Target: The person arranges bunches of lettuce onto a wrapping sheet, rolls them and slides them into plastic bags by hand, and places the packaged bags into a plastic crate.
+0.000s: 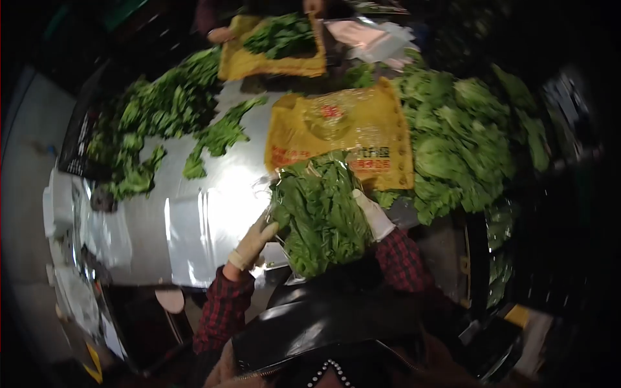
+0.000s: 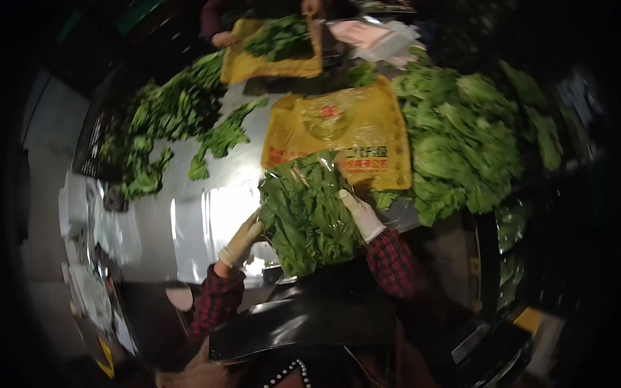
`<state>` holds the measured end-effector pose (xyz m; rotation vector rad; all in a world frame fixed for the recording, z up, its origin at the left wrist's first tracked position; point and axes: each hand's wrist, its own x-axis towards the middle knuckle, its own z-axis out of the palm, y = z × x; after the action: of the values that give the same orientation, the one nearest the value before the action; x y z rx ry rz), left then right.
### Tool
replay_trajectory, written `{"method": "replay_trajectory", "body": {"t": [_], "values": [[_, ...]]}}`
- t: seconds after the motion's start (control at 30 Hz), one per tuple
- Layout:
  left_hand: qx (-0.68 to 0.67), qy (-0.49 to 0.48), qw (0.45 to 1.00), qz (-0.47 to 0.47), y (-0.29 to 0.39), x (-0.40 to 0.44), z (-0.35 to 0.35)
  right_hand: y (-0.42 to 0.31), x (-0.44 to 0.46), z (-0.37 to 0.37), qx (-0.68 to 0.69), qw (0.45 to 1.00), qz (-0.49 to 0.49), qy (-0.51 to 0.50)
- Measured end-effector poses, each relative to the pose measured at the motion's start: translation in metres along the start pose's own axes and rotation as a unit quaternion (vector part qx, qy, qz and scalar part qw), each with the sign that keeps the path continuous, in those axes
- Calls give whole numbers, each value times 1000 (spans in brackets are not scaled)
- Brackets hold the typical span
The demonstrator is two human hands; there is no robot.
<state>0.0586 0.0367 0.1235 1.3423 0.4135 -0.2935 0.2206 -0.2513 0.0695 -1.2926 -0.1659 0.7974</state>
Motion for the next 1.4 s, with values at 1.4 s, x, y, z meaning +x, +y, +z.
{"method": "replay_trajectory", "body": {"t": [1.4], "values": [[485,-618,259,562,-294,-387,809,239,-1096,-156,3,790,15,612]]}}
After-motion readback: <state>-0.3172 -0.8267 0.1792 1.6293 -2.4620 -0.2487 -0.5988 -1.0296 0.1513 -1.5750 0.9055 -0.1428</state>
